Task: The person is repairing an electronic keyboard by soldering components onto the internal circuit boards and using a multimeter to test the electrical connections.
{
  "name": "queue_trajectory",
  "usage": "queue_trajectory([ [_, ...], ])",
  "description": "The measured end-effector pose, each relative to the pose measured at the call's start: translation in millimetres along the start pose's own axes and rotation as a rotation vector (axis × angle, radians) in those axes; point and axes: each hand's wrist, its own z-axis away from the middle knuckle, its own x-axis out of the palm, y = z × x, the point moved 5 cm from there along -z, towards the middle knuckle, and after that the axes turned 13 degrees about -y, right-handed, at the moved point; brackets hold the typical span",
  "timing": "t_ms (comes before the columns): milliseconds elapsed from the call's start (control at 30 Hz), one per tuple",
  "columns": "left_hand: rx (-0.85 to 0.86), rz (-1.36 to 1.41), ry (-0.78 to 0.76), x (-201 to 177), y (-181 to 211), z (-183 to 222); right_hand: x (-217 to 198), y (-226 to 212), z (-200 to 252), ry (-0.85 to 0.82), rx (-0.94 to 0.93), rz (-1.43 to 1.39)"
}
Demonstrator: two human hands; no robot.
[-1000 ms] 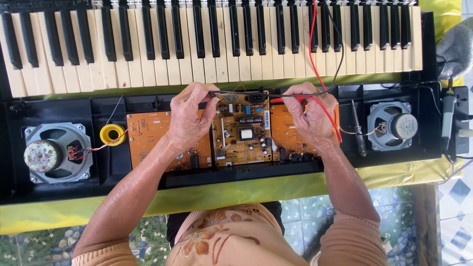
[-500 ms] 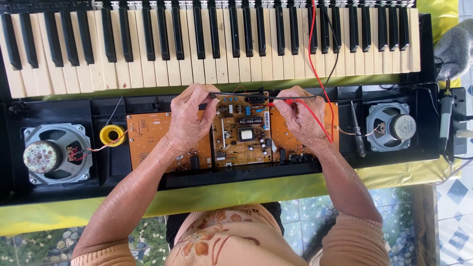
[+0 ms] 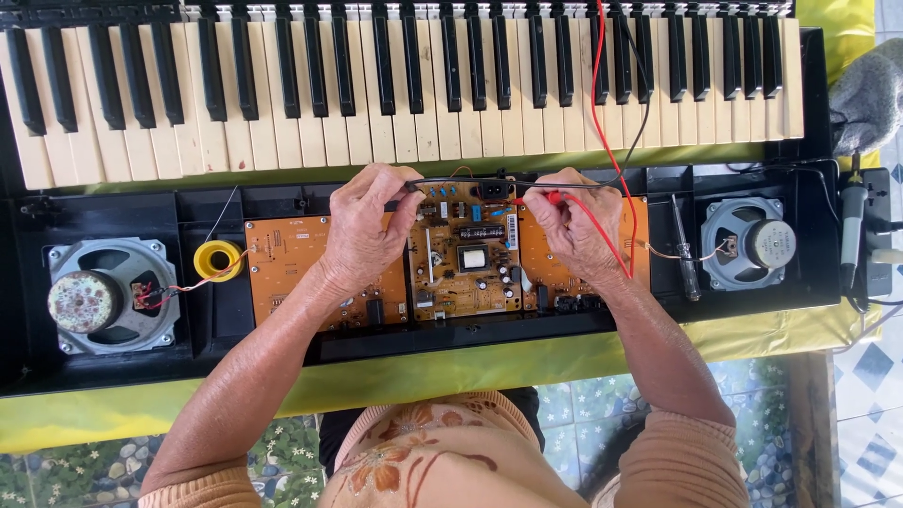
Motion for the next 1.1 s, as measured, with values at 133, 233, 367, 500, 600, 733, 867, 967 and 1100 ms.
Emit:
queue_trajectory([
  [133,0.019,-0.033,0.025,-3,3,-2,-10,-5,-3,0.101,-0.047,-0.005],
  [233,0.022,-0.018,0.049,-5,2,0,-16,-14,-8,0.141,-0.067,0.019],
  [367,0.023,-0.008,0.031,2,-4,1,-14,-13,-9,0.155,-0.056,0.009],
  [500,0.013,-0.007,0.024,2,-2,1,-7,-8,-6,0.149,-0.031,0.009],
  [600,0.015,-0.015,0.019,1,-2,1,-5,-6,-6,0.125,0.002,-0.020],
  [733,0.038,-0.027,0.022,1,1,0,-4,-7,-8,0.100,0.039,-0.051],
  [867,0.052,-0.042,0.013,0,2,0,-10,-11,-6,0.079,0.032,-0.003],
  [967,0.071,-0.067,0.022,-3,9,-2,-16,-5,0,0.125,-0.075,0.029],
  [1100,0.105,-0.052,0.049,-10,13,-3,-12,-6,0,0.098,-0.064,0.025],
])
